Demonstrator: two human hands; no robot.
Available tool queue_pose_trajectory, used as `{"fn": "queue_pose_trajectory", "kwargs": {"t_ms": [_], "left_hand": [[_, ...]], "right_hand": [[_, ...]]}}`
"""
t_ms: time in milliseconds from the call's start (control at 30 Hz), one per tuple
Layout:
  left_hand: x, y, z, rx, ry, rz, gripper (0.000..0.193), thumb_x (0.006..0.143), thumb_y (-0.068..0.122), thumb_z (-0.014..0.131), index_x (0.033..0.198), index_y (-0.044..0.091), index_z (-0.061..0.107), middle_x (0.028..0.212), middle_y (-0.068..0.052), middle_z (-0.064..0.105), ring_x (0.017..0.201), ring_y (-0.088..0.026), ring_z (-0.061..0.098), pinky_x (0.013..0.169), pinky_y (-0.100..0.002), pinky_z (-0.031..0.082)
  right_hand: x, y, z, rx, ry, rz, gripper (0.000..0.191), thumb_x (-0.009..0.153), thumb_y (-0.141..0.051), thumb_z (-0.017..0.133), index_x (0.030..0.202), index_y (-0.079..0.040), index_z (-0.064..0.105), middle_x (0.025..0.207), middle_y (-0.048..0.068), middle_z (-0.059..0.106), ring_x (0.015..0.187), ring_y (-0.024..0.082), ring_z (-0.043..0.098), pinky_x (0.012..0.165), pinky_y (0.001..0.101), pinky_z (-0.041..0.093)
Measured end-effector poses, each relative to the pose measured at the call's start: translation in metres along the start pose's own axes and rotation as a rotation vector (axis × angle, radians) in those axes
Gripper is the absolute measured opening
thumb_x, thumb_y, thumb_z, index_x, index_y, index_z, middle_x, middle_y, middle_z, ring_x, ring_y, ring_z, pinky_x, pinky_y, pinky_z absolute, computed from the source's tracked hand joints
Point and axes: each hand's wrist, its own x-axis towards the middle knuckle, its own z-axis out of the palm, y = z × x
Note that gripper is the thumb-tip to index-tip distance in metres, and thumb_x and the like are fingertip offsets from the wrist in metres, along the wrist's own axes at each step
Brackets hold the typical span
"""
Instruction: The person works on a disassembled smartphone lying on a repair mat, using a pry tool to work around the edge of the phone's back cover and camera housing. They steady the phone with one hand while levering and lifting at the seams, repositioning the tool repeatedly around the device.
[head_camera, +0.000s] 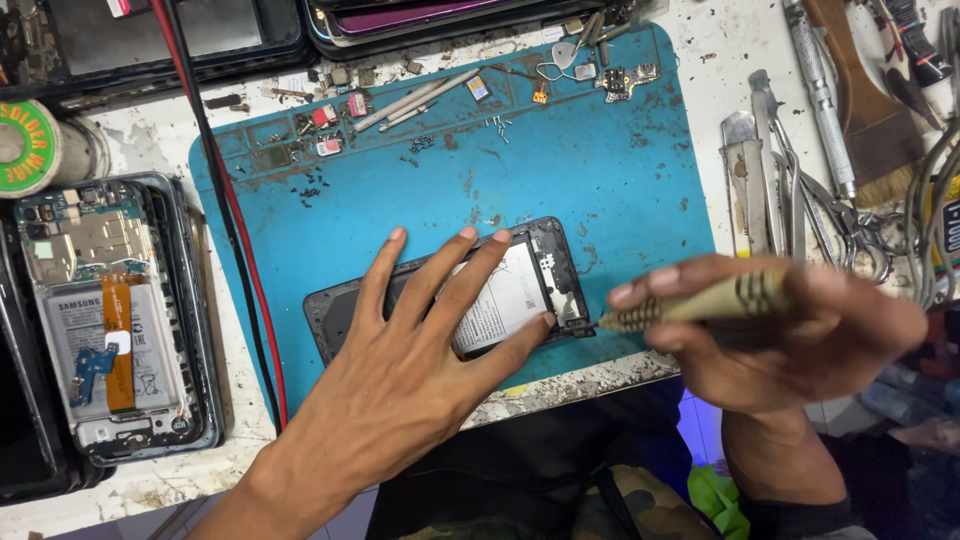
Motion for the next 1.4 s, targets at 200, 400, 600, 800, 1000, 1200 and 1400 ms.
{"fn": "queue_pose_trajectory", "kwargs": {"t_ms": [200, 400, 600, 800, 1000, 1200, 1400], "left_hand": [[0.007, 0.004, -0.009, -0.064, 0.026, 0.012, 0.048, 0.092, 0.037, 0.068, 0.134, 0.014, 0.060, 0.152, -0.021, 0.039, 0.145, -0.041, 0.036, 0.117, -0.073, 0.019], [0.024, 0.000, -0.021, -0.640, -0.031, 0.108, 0.040, 0.097, 0.034, 0.071, 0.129, 0.010, 0.064, 0.160, -0.016, 0.038, 0.155, -0.037, 0.033, 0.121, -0.069, 0.014], [0.046, -0.007, -0.022, -0.702, -0.081, 0.219, 0.019, 0.086, 0.018, 0.078, 0.104, 0.010, 0.078, 0.160, -0.015, 0.035, 0.155, -0.039, 0.024, 0.117, -0.070, 0.009], [0.046, -0.007, -0.029, -0.769, -0.108, 0.139, 0.023, 0.088, 0.011, 0.075, 0.110, 0.009, 0.072, 0.164, -0.010, 0.039, 0.158, -0.035, 0.030, 0.125, -0.060, 0.018], [0.045, -0.007, -0.023, -0.740, -0.094, 0.148, 0.024, 0.088, 0.004, 0.073, 0.111, 0.011, 0.073, 0.155, -0.009, 0.045, 0.156, -0.035, 0.034, 0.126, -0.065, 0.014], [0.049, -0.006, -0.018, -0.682, -0.078, 0.153, 0.035, 0.074, -0.001, 0.076, 0.108, 0.011, 0.072, 0.145, -0.008, 0.048, 0.152, -0.036, 0.035, 0.122, -0.066, 0.018], [0.048, -0.006, -0.019, -0.712, -0.061, 0.135, 0.032, 0.079, 0.013, 0.083, 0.107, 0.005, 0.068, 0.145, -0.010, 0.048, 0.152, -0.034, 0.039, 0.125, -0.063, 0.021]], "right_hand": [[0.063, -0.034, -0.003, 0.116, -0.413, -0.063, 0.033, 0.098, -0.019, 0.068, 0.125, -0.013, 0.049, 0.118, 0.023, 0.065, 0.104, 0.041, 0.074, 0.083, 0.0537, 0.069], [0.079, -0.049, -0.022, 0.050, -0.580, 0.114, 0.027, 0.092, -0.011, 0.083, 0.109, -0.006, 0.064, 0.107, 0.015, 0.068, 0.093, 0.032, 0.075, 0.074, 0.0399, 0.068], [0.086, -0.055, -0.023, 0.120, -0.626, 0.449, 0.023, 0.085, -0.016, 0.081, 0.101, -0.003, 0.071, 0.103, 0.014, 0.078, 0.090, 0.025, 0.079, 0.065, 0.0293, 0.069], [0.094, -0.056, -0.016, 0.038, -0.531, 0.260, 0.019, 0.084, -0.008, 0.078, 0.100, -0.005, 0.066, 0.100, 0.014, 0.076, 0.094, 0.028, 0.077, 0.075, 0.0370, 0.070], [0.090, -0.041, -0.012, 0.119, -0.466, 0.123, 0.024, 0.084, -0.004, 0.078, 0.099, -0.004, 0.060, 0.088, 0.017, 0.070, 0.081, 0.030, 0.076, 0.067, 0.0419, 0.067], [0.107, -0.028, -0.022, 0.166, -0.670, -0.096, 0.026, 0.086, -0.002, 0.078, 0.098, -0.003, 0.056, 0.088, 0.022, 0.072, 0.080, 0.033, 0.080, 0.060, 0.0406, 0.068], [0.110, -0.052, -0.008, 0.085, -0.633, 0.419, 0.027, 0.078, -0.011, 0.085, 0.101, -0.013, 0.069, 0.096, 0.015, 0.080, 0.082, 0.025, 0.077, 0.058, 0.0318, 0.066]]}}
